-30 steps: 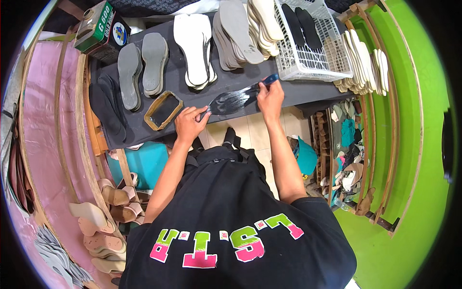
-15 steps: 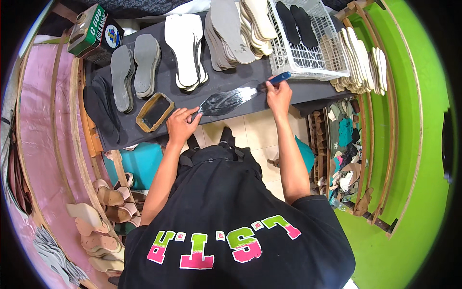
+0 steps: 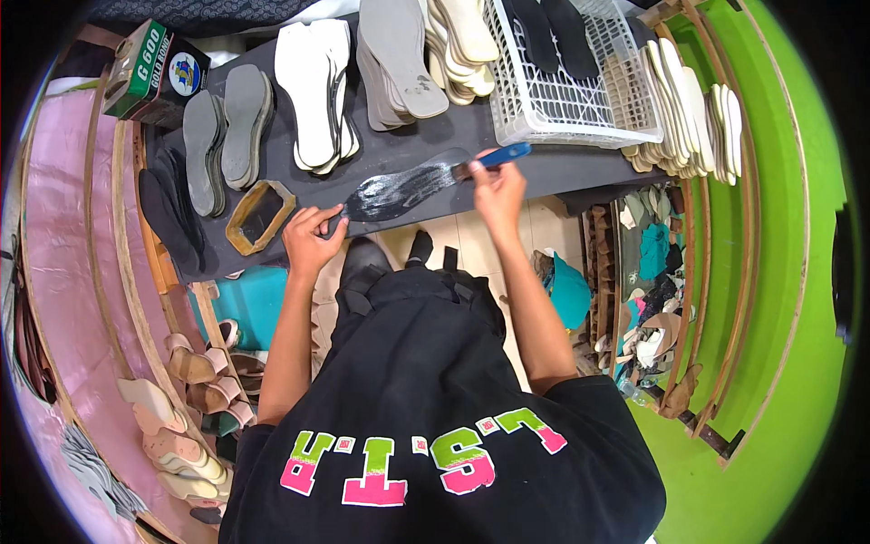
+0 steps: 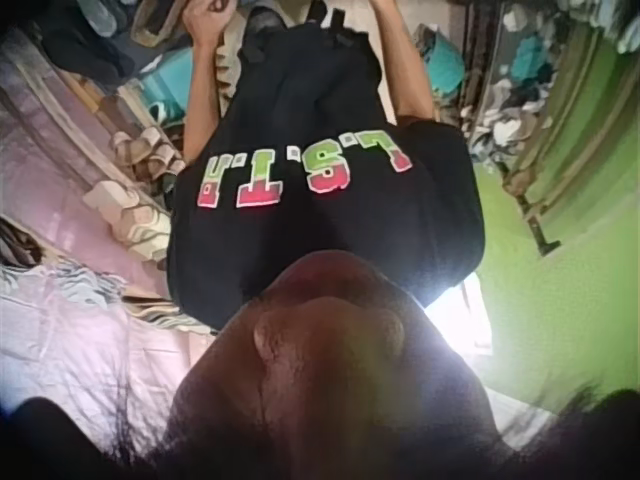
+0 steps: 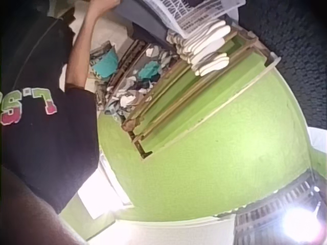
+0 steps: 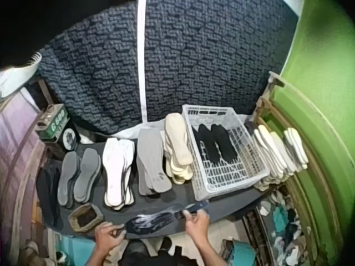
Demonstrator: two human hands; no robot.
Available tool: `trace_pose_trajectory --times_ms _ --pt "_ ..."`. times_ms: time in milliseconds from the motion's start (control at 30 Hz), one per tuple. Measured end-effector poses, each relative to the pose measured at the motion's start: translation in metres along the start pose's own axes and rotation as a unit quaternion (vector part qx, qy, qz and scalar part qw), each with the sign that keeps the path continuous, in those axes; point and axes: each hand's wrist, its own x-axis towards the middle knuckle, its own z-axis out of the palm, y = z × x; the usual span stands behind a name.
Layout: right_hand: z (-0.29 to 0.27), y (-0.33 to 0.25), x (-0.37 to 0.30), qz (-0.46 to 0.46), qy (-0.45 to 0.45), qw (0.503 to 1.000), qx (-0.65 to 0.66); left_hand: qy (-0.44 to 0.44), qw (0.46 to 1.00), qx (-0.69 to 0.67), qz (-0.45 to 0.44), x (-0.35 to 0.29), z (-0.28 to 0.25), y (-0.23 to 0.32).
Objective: Applying adhesive to shoe soles using a brush.
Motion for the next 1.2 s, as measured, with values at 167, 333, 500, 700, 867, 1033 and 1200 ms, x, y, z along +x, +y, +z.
trace_pose_trajectory --times_ms 167,333,500,700,867,1033,1200 --pt "-0.016 -0.024 0.005 -0.251 -0.024 0.946 -0.205 0.027 1.000 0.003 0.015 0.003 0.005 0.002" --pt "0.027 -0.039 -0.046 -0.298 -0.170 0.925 -0.164 0.028 0.999 0.015 0.016 -0.001 0.008 -0.004" --pt "0.013 -0.026 0.000 -0.012 -0.040 0.999 -0.031 0.045 0.998 0.022 0.033 -0.004 0.009 -0.006" --pt "0.004 -0.016 0.028 -0.250 -0.024 0.946 -0.206 0.050 0.998 0.029 0.014 -0.004 0.011 -0.006" --pt "0.030 -0.034 -0.023 -0.331 -0.164 0.907 -0.203 0.051 0.998 0.027 0.039 0.000 0.011 -0.005" --pt "0.030 -0.030 0.002 -0.031 -0.069 0.997 -0.031 0.054 0.998 0.024 0.025 -0.005 0.011 -0.005" --pt "0.024 -0.018 0.026 -0.227 -0.033 0.958 -0.174 0.053 0.998 0.028 0.012 -0.003 0.012 -0.004"
